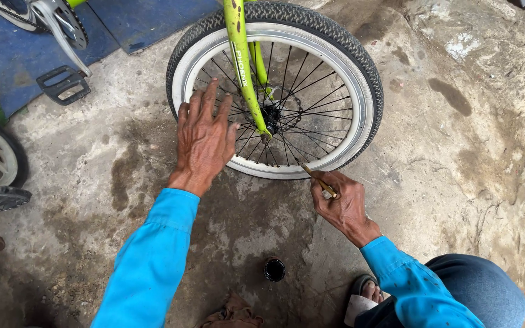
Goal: The person crouches beside a green bicycle and uses a small brush to apply dark paint from a small open container onto the wheel's spokes and rim. They hold and rotate the wheel by hand to reach different sections, dipping the brush back into the container as they work around the wheel.
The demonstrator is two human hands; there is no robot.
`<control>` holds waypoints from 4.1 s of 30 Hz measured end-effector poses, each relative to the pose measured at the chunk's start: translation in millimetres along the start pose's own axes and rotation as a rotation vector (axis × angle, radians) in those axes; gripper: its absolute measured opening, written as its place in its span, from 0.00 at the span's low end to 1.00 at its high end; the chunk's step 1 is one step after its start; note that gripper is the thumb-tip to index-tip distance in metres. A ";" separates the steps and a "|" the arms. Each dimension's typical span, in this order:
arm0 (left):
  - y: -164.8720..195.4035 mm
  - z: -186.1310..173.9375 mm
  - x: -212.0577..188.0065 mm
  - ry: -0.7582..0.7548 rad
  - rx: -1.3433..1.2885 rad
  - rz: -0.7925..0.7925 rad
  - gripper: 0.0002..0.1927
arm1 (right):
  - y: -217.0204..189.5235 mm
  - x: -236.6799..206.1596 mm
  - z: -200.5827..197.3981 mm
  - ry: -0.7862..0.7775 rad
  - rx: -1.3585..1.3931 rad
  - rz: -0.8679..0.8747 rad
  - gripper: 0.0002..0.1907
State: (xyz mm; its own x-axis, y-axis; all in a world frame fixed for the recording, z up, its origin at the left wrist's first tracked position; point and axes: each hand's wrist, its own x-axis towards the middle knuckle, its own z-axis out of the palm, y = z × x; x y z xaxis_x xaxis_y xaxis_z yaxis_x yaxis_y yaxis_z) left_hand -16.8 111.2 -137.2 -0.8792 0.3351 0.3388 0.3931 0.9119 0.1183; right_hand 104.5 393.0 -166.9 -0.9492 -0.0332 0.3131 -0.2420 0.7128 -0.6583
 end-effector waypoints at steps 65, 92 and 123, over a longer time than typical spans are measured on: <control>-29.6 -16.3 -25.9 -0.030 0.109 -0.018 0.29 | 17.3 -20.8 10.2 0.001 0.043 0.053 0.11; -23.9 -37.3 -23.9 -0.195 0.036 -0.132 0.28 | -54.7 11.4 -18.2 -0.146 0.193 -0.141 0.16; -31.0 -53.8 -47.5 -0.352 0.016 -0.181 0.27 | -103.4 61.5 4.0 0.068 0.124 -0.546 0.13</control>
State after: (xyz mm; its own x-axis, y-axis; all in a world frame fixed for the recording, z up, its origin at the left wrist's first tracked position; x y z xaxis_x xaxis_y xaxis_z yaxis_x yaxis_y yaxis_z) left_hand 27.2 54.3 -106.8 -0.9735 0.2272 -0.0274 0.2218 0.9663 0.1307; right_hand 70.4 314.5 -82.3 -0.6655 -0.3259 0.6715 -0.7201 0.5170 -0.4628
